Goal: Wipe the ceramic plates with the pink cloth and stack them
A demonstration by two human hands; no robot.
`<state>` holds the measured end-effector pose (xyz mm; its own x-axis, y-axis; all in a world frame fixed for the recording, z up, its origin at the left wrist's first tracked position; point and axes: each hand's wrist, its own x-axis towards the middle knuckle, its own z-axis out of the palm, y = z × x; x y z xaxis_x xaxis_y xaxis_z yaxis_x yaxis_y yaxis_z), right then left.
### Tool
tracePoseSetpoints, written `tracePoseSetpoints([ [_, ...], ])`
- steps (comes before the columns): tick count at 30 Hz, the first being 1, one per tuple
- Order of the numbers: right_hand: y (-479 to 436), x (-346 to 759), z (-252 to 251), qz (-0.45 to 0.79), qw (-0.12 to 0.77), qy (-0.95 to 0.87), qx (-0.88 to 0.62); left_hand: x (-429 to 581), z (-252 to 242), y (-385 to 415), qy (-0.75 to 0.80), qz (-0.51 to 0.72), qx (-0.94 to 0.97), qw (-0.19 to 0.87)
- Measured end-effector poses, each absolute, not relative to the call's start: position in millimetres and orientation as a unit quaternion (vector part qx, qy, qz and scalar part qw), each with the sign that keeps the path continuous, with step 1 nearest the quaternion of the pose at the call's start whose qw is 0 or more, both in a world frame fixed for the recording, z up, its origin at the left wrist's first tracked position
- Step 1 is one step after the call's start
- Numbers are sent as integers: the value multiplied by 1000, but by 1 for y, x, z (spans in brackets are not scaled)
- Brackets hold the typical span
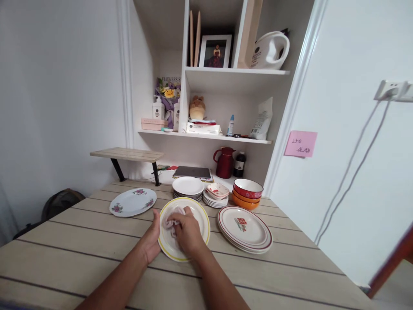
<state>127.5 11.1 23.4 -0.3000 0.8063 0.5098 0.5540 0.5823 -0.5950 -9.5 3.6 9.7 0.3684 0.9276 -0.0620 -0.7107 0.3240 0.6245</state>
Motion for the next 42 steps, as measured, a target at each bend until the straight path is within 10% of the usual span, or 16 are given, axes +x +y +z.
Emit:
tracePoseSetpoints([
  [9, 31, 159, 26, 22, 478, -658, -581, -5, 12, -2, 224, 497, 282, 789],
  [17, 21, 128, 27, 123, 441, -785, -417, -5, 13, 0, 191, 493, 277, 802],
  [32, -14, 159, 54, 336, 173, -892, -249, -11, 14, 1, 243, 491, 271, 791],
  [42, 13, 211, 45, 122, 196, -763, -604, -9, 15, -1, 290, 567, 265, 724],
])
